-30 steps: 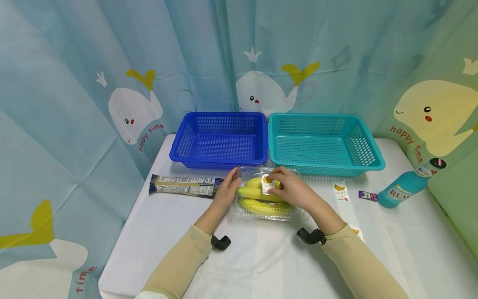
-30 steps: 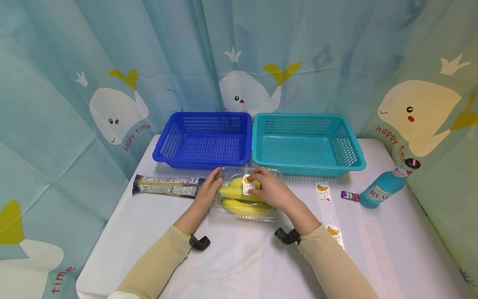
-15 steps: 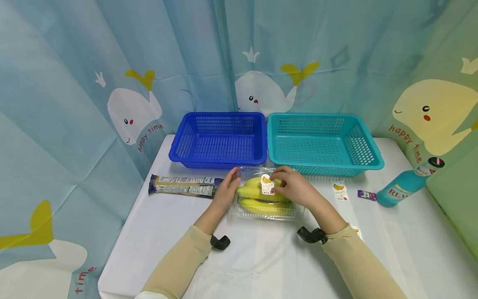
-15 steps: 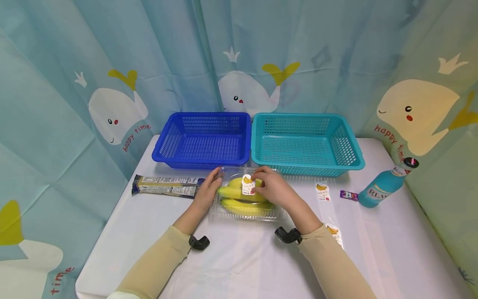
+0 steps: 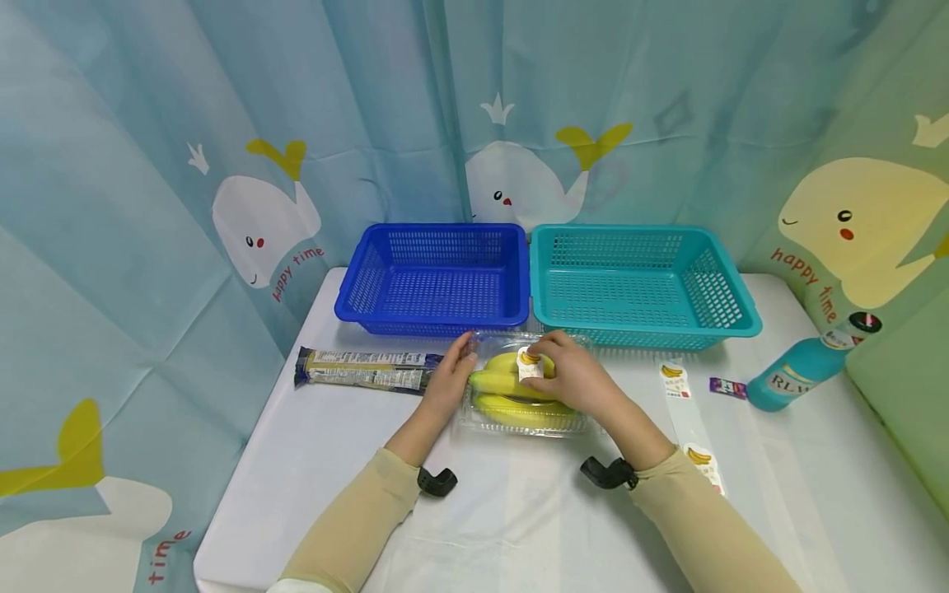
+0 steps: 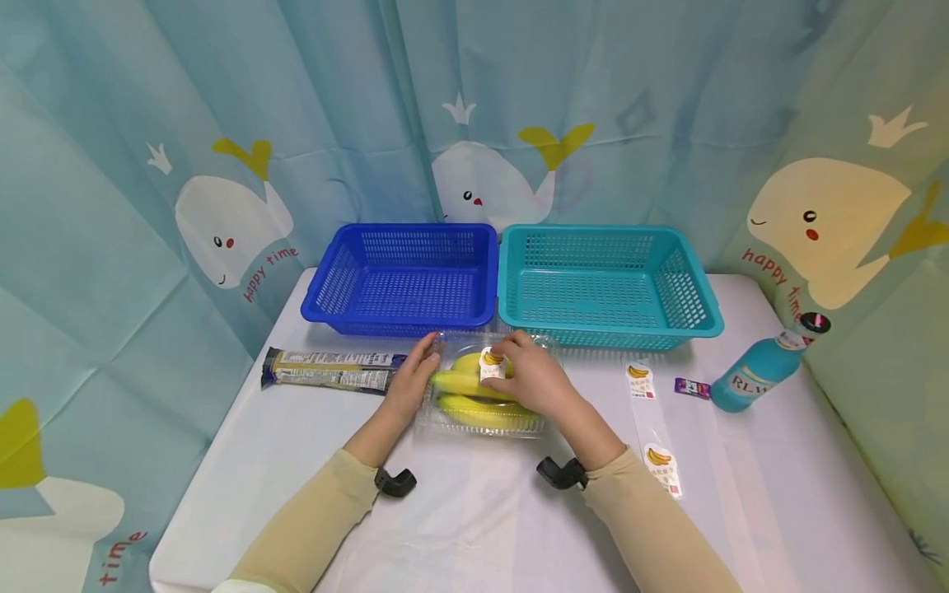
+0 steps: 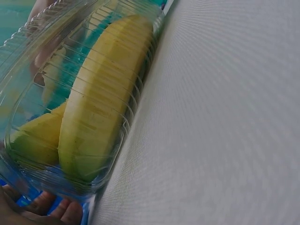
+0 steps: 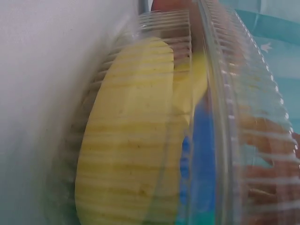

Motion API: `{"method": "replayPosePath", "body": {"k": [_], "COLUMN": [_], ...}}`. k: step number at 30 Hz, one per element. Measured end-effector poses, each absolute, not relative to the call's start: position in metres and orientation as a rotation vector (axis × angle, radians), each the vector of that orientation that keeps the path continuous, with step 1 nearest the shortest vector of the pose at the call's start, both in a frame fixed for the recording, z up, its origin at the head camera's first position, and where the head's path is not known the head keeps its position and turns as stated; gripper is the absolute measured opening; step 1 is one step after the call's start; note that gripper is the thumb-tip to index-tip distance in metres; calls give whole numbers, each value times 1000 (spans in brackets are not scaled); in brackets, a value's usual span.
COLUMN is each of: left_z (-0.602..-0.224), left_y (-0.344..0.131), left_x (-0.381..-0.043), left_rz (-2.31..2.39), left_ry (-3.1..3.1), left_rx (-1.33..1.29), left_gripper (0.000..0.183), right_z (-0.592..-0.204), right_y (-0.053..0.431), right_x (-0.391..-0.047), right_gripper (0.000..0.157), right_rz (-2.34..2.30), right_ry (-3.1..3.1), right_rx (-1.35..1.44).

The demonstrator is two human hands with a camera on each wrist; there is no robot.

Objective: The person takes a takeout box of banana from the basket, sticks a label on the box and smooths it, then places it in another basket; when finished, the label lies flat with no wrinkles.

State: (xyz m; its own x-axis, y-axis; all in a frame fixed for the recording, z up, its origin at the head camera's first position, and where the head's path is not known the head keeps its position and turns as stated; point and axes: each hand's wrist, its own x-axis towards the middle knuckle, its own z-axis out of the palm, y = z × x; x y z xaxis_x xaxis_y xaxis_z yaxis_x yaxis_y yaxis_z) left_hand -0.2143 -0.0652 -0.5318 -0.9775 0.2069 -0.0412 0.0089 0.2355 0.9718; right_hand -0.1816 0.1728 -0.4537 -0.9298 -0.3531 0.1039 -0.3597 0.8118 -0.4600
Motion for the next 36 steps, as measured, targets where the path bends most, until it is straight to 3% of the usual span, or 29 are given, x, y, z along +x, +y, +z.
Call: {"method": "replayPosePath", "body": {"k": [10,19,36], "left_z": [-532,-533,-528], "left_y": [-64,-64,-67], "left_x": [-213,-213,-216], "left_rz": [1843,1872,1834], "left_ry": [2336,2316,2285], "left_rx": [240,257,256], "left_gripper": [54,54,54], "right_z": [-451,-453,-493], "right_y": [176,198,223], "right_x": [-180,-170,-160], "right_gripper": [48,20,36], "right_rz": [898,1155,1548], "right_ry": [-2966,-2573,-2389], "right_rx": [564,432,-42]}}
